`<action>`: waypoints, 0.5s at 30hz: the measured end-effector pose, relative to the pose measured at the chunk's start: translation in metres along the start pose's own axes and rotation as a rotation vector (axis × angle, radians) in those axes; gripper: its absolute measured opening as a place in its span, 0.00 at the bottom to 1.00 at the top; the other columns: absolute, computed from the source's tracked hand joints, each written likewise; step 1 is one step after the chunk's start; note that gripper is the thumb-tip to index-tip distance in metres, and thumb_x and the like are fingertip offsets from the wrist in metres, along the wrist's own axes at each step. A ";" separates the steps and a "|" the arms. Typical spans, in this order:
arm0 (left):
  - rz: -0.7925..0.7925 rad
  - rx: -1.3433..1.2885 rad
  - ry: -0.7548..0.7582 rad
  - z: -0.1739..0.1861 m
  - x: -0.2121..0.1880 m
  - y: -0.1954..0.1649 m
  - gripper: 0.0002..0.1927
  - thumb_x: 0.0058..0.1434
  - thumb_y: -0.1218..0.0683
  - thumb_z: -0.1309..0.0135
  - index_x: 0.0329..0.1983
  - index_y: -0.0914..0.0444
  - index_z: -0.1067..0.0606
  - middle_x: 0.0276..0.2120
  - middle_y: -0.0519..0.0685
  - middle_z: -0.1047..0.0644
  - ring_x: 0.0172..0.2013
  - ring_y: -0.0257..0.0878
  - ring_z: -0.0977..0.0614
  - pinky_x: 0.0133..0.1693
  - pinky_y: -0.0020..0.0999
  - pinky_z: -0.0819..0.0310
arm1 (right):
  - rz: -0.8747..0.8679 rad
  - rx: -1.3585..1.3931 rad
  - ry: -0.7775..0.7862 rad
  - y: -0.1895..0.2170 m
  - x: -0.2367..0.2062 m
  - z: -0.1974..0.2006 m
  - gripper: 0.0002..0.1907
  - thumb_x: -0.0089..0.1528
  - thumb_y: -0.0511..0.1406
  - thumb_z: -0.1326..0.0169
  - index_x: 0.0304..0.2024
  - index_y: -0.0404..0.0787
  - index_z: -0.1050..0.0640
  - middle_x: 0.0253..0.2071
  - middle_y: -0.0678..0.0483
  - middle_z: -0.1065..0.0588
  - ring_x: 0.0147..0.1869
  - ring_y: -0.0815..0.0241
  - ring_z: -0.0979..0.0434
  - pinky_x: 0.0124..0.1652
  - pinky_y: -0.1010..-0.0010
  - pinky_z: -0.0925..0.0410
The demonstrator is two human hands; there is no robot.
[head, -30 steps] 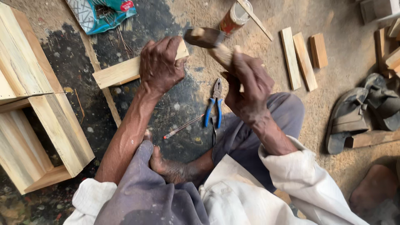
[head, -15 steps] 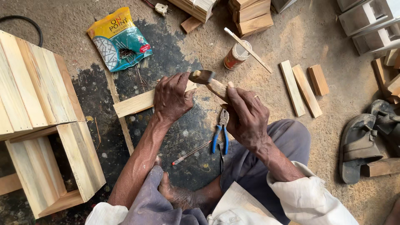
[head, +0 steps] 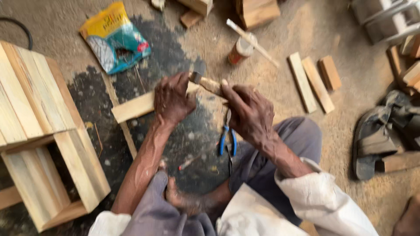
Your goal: The person assembles a small wooden frame by applying glue to the ends of wooden planks and joining them with nails. They use a hammer to drive the nails and a stick to spread the glue, working on the floor surrounded by wood pieces and tools.
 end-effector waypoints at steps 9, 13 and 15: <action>-0.042 -0.012 -0.035 0.000 0.004 0.000 0.23 0.52 0.60 0.42 0.53 0.69 0.25 0.40 0.60 0.18 0.35 0.51 0.16 0.39 0.47 0.25 | -0.016 0.008 -0.059 -0.002 0.001 0.004 0.24 0.63 0.29 0.37 0.63 0.39 0.24 0.47 0.48 0.21 0.43 0.56 0.19 0.38 0.65 0.25; 0.102 -0.027 0.171 -0.002 0.005 0.003 0.18 0.61 0.58 0.44 0.54 0.67 0.24 0.37 0.58 0.19 0.33 0.50 0.17 0.41 0.48 0.25 | -0.005 0.037 0.003 0.000 -0.001 0.009 0.25 0.65 0.28 0.38 0.65 0.38 0.27 0.51 0.47 0.23 0.51 0.49 0.21 0.45 0.59 0.26; 0.103 -0.030 0.191 -0.003 0.004 0.004 0.16 0.61 0.57 0.44 0.52 0.67 0.24 0.36 0.59 0.19 0.31 0.51 0.18 0.38 0.49 0.26 | -0.033 -0.049 0.131 -0.001 -0.002 0.012 0.25 0.61 0.30 0.36 0.61 0.40 0.24 0.46 0.48 0.22 0.43 0.49 0.22 0.38 0.58 0.28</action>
Point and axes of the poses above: each hand's wrist, its own x-axis towards the middle knuckle, its own z-axis out of the back of the hand, y = z × x, the point moved 1 cm from there along x, towards the middle knuckle
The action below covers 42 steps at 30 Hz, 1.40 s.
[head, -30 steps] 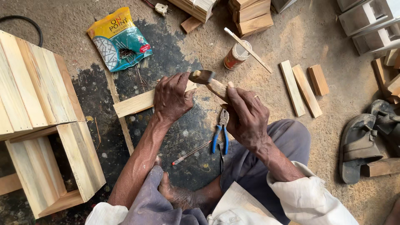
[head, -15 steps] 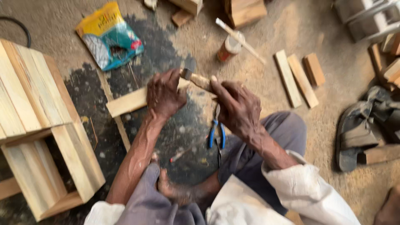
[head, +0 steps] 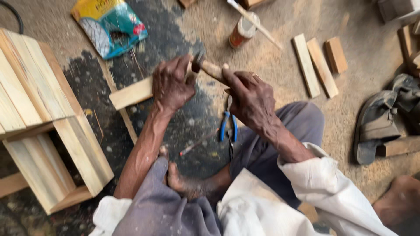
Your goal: The person assembles a small wooden frame by applying glue to the ends of wooden planks and joining them with nails. They use a hammer to drive the nails and a stick to spread the glue, working on the floor surrounded by wood pieces and tools.
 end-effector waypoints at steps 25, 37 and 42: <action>-0.053 0.017 -0.075 -0.003 -0.007 0.002 0.22 0.55 0.61 0.42 0.54 0.69 0.23 0.42 0.60 0.17 0.33 0.49 0.17 0.38 0.46 0.26 | -0.012 -0.019 0.092 -0.010 -0.006 -0.014 0.27 0.62 0.30 0.36 0.64 0.40 0.24 0.45 0.47 0.21 0.38 0.51 0.21 0.31 0.61 0.29; -0.121 0.031 -0.193 -0.005 -0.002 0.006 0.20 0.57 0.57 0.44 0.53 0.68 0.24 0.40 0.60 0.17 0.30 0.46 0.18 0.35 0.44 0.26 | 0.093 0.162 -0.378 -0.014 -0.010 -0.020 0.25 0.68 0.31 0.38 0.67 0.40 0.28 0.48 0.45 0.21 0.43 0.56 0.20 0.37 0.63 0.26; -0.098 0.019 -0.156 -0.006 -0.002 0.004 0.16 0.68 0.50 0.46 0.51 0.67 0.23 0.39 0.59 0.17 0.31 0.47 0.18 0.38 0.43 0.25 | 0.018 0.007 -0.142 -0.013 -0.011 -0.025 0.25 0.63 0.31 0.36 0.63 0.41 0.25 0.46 0.47 0.20 0.42 0.55 0.20 0.34 0.66 0.26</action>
Point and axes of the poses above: each hand's wrist, its own x-axis towards the middle knuckle, its own z-axis out of the back of the hand, y = z × x, the point moved 1 cm from there along x, towards the middle knuckle
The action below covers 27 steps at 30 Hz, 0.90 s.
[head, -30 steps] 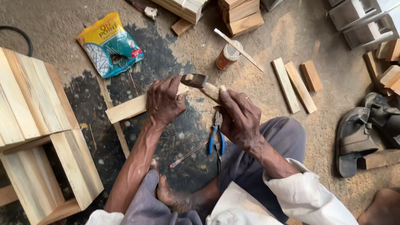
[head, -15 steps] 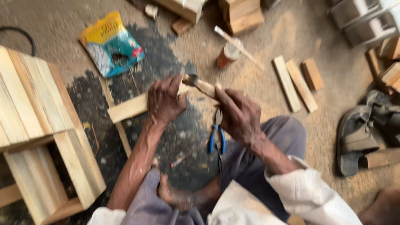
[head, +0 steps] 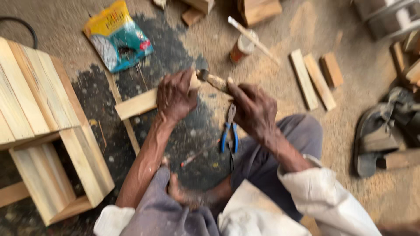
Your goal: The person assembles a small wooden frame by applying glue to the ends of wooden planks and joining them with nails. They use a hammer to drive the nails and a stick to spread the glue, working on the floor surrounded by wood pieces and tools.
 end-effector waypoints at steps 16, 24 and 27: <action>-0.017 -0.021 0.008 0.007 0.004 -0.005 0.17 0.60 0.61 0.44 0.53 0.69 0.24 0.35 0.59 0.18 0.34 0.47 0.16 0.42 0.46 0.22 | 0.038 0.028 -0.054 0.002 -0.002 0.001 0.30 0.59 0.31 0.36 0.64 0.45 0.26 0.46 0.50 0.22 0.43 0.55 0.21 0.37 0.66 0.27; -0.026 -0.012 -0.001 0.009 0.005 -0.004 0.19 0.55 0.62 0.43 0.52 0.67 0.24 0.37 0.58 0.19 0.33 0.50 0.17 0.39 0.47 0.23 | 0.030 -0.016 -0.026 0.005 0.002 0.007 0.27 0.61 0.30 0.35 0.63 0.43 0.25 0.47 0.51 0.22 0.42 0.55 0.22 0.34 0.64 0.29; 0.049 -0.048 0.145 0.006 0.003 -0.002 0.18 0.57 0.61 0.40 0.51 0.68 0.23 0.35 0.58 0.18 0.30 0.50 0.18 0.36 0.49 0.24 | -0.011 -0.044 0.082 0.006 -0.001 0.007 0.27 0.61 0.30 0.35 0.63 0.42 0.24 0.45 0.52 0.22 0.39 0.55 0.24 0.31 0.63 0.31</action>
Point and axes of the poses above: each hand's wrist, its own x-axis towards the middle knuckle, its own z-axis out of the back of the hand, y = z × x, the point moved 1 cm from there along x, towards the middle knuckle
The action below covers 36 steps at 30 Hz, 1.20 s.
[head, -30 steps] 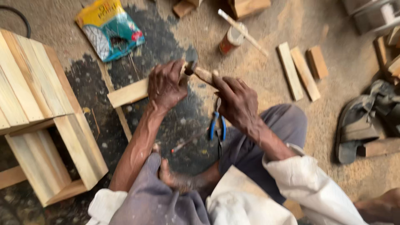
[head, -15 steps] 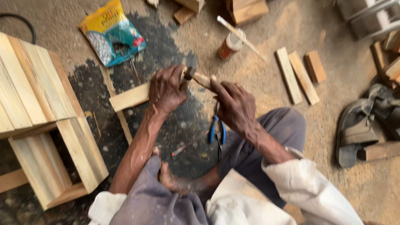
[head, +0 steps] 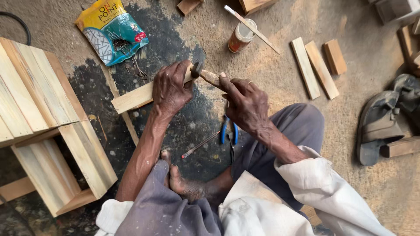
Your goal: The person assembles a small wooden frame by applying glue to the ends of wooden planks and joining them with nails. They use a hammer to drive the nails and a stick to spread the glue, working on the floor surrounded by wood pieces and tools.
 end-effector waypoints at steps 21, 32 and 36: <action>0.288 -0.357 -0.419 0.030 -0.073 -0.026 0.19 0.62 0.54 0.36 0.53 0.68 0.22 0.44 0.58 0.17 0.48 0.46 0.15 0.53 0.44 0.18 | -0.769 0.686 0.471 0.031 -0.113 -0.065 0.47 0.58 0.29 0.37 0.77 0.50 0.43 0.35 0.43 0.17 0.28 0.60 0.27 0.29 0.67 0.31; 0.771 -1.822 -0.856 0.008 -0.124 0.040 0.18 0.70 0.55 0.42 0.56 0.72 0.29 0.52 0.58 0.23 0.55 0.49 0.20 0.60 0.46 0.25 | -0.303 0.098 0.791 0.068 -0.078 -0.066 0.36 0.60 0.41 0.41 0.71 0.53 0.35 0.40 0.47 0.18 0.32 0.48 0.19 0.28 0.56 0.28; 0.673 -1.943 -0.924 0.015 -0.113 0.049 0.16 0.69 0.56 0.39 0.51 0.71 0.28 0.47 0.57 0.24 0.53 0.49 0.20 0.59 0.54 0.22 | -0.263 0.288 0.520 0.065 -0.067 -0.061 0.31 0.56 0.36 0.39 0.63 0.46 0.25 0.41 0.46 0.18 0.35 0.53 0.16 0.31 0.61 0.25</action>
Point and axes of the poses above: each hand's wrist, its own x-axis towards the middle knuckle, its own z-axis out of the back of the hand, y = z × x, the point moved 1 cm from there along x, towards the middle knuckle
